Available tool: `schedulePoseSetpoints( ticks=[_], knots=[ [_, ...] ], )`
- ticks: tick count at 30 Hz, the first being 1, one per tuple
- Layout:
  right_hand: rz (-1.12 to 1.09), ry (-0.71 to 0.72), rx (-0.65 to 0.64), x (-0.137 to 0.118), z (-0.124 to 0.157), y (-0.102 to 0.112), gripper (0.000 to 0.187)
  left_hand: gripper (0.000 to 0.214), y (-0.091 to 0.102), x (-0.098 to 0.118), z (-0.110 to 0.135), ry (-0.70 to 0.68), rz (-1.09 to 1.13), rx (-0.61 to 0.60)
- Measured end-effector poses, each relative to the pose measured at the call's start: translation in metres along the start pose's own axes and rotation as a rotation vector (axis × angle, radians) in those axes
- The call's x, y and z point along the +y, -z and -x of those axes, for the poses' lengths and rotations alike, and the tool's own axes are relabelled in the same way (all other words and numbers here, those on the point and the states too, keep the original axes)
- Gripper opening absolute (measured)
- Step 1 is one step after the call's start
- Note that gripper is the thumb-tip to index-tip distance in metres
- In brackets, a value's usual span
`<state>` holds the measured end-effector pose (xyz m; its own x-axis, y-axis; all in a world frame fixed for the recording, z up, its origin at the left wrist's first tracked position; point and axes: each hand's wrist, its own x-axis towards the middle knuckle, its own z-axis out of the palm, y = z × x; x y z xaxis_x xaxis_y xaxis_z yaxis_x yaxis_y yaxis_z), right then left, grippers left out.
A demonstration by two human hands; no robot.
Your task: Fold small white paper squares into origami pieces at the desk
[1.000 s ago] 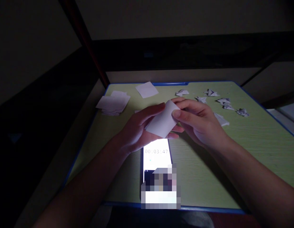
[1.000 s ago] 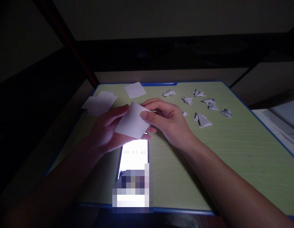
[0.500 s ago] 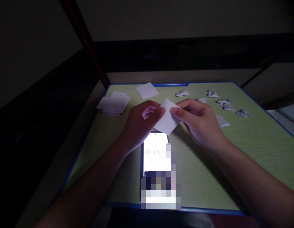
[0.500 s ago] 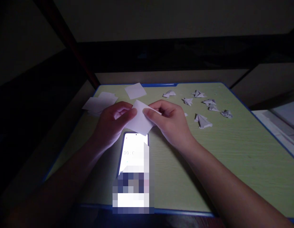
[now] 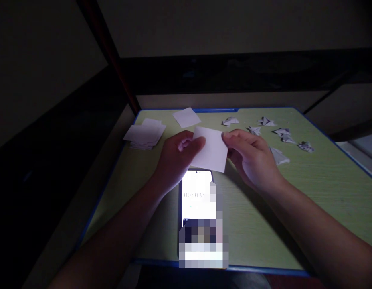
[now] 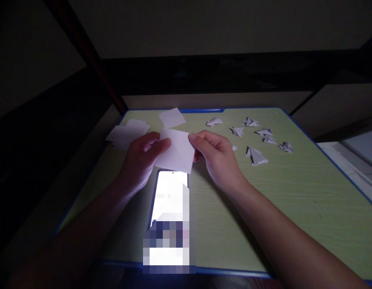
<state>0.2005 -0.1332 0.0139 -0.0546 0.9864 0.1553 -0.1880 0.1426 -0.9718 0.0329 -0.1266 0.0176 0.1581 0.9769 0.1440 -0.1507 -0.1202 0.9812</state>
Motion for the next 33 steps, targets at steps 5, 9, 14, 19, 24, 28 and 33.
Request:
schedulePoseSetpoints(
  ticks=[5,9,14,19,24,28,33],
  knots=[
    [-0.131,-0.045,0.078,-0.002,-0.002,-0.001,0.021,0.028,0.001,-0.003,0.000,0.077,0.039,-0.076],
    [-0.070,-0.005,0.108,0.003,-0.004,0.001,0.020,0.029,0.002,-0.003,0.000,0.074,-0.003,-0.073],
    [-0.020,0.047,0.093,0.009,-0.004,0.005,0.024,0.028,0.001,-0.002,0.001,0.083,-0.008,-0.062],
    [0.073,0.099,0.075,0.010,-0.002,0.004,0.028,0.030,0.000,-0.002,-0.001,0.038,-0.009,-0.022],
    [0.135,0.055,0.021,0.009,0.000,0.001,0.036,0.026,0.001,-0.001,-0.002,0.005,-0.027,0.049],
    [0.218,0.067,0.080,0.005,0.001,-0.002,0.040,0.030,0.000,0.001,0.002,0.055,-0.054,-0.050],
    [0.303,0.066,0.138,0.000,0.004,-0.007,0.051,0.028,-0.002,0.003,0.004,-0.011,-0.066,-0.121]
  ],
)
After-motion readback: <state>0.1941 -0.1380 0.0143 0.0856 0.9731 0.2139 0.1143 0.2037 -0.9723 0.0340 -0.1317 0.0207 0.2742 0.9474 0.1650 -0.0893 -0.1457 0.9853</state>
